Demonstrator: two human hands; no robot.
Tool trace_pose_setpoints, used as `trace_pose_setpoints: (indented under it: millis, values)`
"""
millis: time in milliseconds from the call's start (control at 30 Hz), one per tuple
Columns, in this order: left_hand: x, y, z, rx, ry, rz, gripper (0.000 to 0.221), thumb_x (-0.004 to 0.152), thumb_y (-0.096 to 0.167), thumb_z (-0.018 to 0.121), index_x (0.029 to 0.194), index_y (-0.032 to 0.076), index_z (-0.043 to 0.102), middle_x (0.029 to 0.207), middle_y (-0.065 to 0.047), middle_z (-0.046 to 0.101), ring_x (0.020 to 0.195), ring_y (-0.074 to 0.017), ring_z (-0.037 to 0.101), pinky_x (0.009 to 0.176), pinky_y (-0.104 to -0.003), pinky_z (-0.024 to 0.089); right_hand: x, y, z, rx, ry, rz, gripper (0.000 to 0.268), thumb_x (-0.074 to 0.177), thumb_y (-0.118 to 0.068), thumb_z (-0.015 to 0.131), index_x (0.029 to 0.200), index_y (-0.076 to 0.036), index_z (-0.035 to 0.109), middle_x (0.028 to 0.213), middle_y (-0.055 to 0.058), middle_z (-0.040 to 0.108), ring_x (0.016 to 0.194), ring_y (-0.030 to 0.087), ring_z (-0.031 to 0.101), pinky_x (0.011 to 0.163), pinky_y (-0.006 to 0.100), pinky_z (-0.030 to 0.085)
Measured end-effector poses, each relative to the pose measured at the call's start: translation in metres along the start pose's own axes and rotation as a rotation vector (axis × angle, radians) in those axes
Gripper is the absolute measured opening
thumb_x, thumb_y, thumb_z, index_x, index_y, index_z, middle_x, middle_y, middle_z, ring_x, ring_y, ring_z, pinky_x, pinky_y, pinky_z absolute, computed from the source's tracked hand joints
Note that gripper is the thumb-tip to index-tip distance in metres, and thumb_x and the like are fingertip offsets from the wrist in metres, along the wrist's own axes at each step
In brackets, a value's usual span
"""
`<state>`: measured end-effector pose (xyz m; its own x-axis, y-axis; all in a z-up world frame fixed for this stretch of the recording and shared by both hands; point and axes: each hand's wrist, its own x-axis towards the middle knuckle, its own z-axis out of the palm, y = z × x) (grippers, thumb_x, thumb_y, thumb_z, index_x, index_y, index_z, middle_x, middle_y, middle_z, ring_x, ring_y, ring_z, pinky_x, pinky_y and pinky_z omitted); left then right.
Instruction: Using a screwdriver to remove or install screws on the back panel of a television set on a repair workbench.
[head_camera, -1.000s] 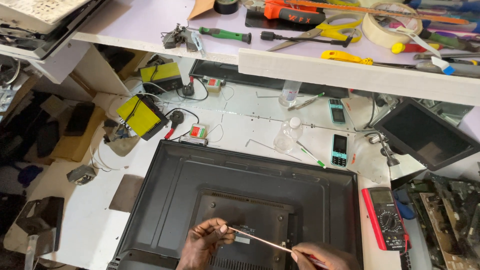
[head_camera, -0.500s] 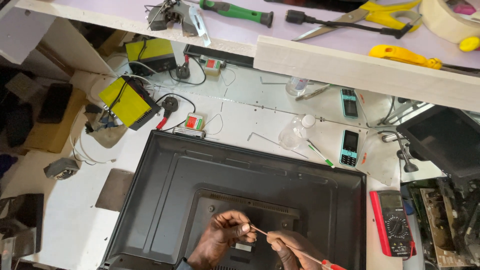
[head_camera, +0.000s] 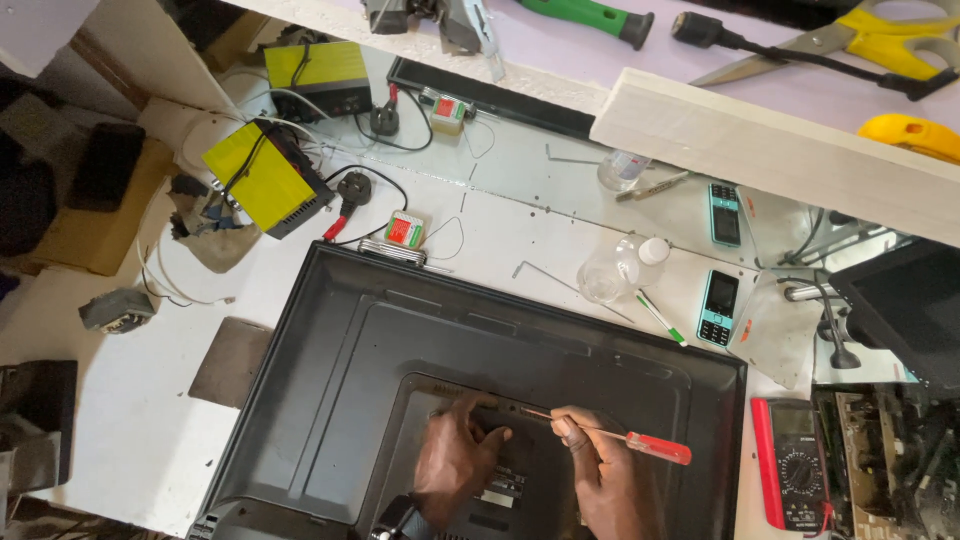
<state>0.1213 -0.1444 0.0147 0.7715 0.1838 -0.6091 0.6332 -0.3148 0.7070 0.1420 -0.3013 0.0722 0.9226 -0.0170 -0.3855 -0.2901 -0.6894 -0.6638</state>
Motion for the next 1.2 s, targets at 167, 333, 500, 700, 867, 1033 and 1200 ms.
trace_pose_setpoints:
  millis: [167, 333, 500, 700, 867, 1033, 1200]
  values:
    - [0.000, 0.003, -0.002, -0.012, -0.002, -0.011, 0.026, 0.076, 0.021, 0.071, 0.100, 0.017, 0.062, 0.051, -0.001, 0.052, 0.049, -0.0140, 0.046, 0.049, -0.032, 0.040, 0.013, 0.021, 0.015, -0.045, -0.038, -0.113, 0.035, 0.085, -0.039, 0.044, 0.095, -0.019, 0.072, 0.087, -0.012, 0.076, 0.082, 0.004, 0.070, 0.072, 0.020, 0.050]
    - [0.003, 0.000, 0.000, 0.022, 0.020, 0.010, 0.031, 0.072, 0.027, 0.070, 0.102, 0.020, 0.064, 0.059, -0.001, 0.059, 0.058, -0.0152, 0.056, 0.056, -0.032, 0.046, 0.019, 0.027, 0.025, 0.010, 0.001, -0.236, 0.028, 0.085, -0.031, 0.048, 0.089, -0.016, 0.072, 0.085, -0.007, 0.077, 0.080, 0.006, 0.073, 0.072, 0.019, 0.053]
    - [0.004, -0.002, -0.001, -0.018, -0.003, 0.029, 0.033, 0.074, 0.026, 0.070, 0.105, 0.019, 0.063, 0.061, -0.003, 0.061, 0.058, -0.0161, 0.057, 0.055, -0.033, 0.048, 0.018, 0.021, 0.023, -0.110, 0.001, -0.234, 0.031, 0.086, -0.036, 0.046, 0.091, -0.019, 0.071, 0.088, -0.012, 0.075, 0.076, 0.007, 0.068, 0.066, 0.022, 0.049]
    - [0.009, -0.010, 0.004, -0.006, 0.023, 0.068, 0.032, 0.072, 0.028, 0.070, 0.102, 0.020, 0.064, 0.057, -0.002, 0.059, 0.055, -0.0163, 0.056, 0.054, -0.034, 0.045, 0.022, 0.021, 0.025, -0.142, -0.038, -0.196, 0.031, 0.086, -0.036, 0.044, 0.095, -0.020, 0.070, 0.092, -0.009, 0.075, 0.083, 0.008, 0.069, 0.071, 0.023, 0.051]
    - [0.006, -0.005, 0.001, -0.016, -0.011, 0.039, 0.032, 0.075, 0.026, 0.069, 0.105, 0.019, 0.064, 0.057, -0.001, 0.058, 0.055, -0.0157, 0.055, 0.054, -0.034, 0.047, 0.026, 0.030, 0.029, -0.161, -0.023, -0.210, 0.030, 0.086, -0.035, 0.045, 0.093, -0.020, 0.070, 0.092, -0.013, 0.075, 0.080, 0.008, 0.068, 0.075, 0.023, 0.047]
    - [0.004, -0.001, -0.001, 0.003, 0.015, 0.015, 0.031, 0.071, 0.026, 0.069, 0.101, 0.020, 0.066, 0.058, 0.000, 0.058, 0.056, -0.0130, 0.054, 0.055, -0.030, 0.045, 0.032, 0.034, 0.033, -0.269, 0.030, -0.581, 0.019, 0.083, -0.019, 0.054, 0.091, -0.013, 0.071, 0.090, -0.003, 0.073, 0.081, 0.014, 0.069, 0.074, 0.026, 0.053]
    - [0.006, -0.003, 0.002, 0.007, 0.025, 0.069, 0.028, 0.071, 0.026, 0.069, 0.099, 0.020, 0.067, 0.058, 0.001, 0.061, 0.054, -0.0119, 0.056, 0.054, -0.029, 0.047, 0.037, 0.020, 0.031, -0.374, 0.079, -0.747, 0.018, 0.085, -0.019, 0.060, 0.069, -0.011, 0.060, 0.056, 0.000, 0.057, 0.044, 0.016, 0.052, 0.041, 0.031, 0.043]
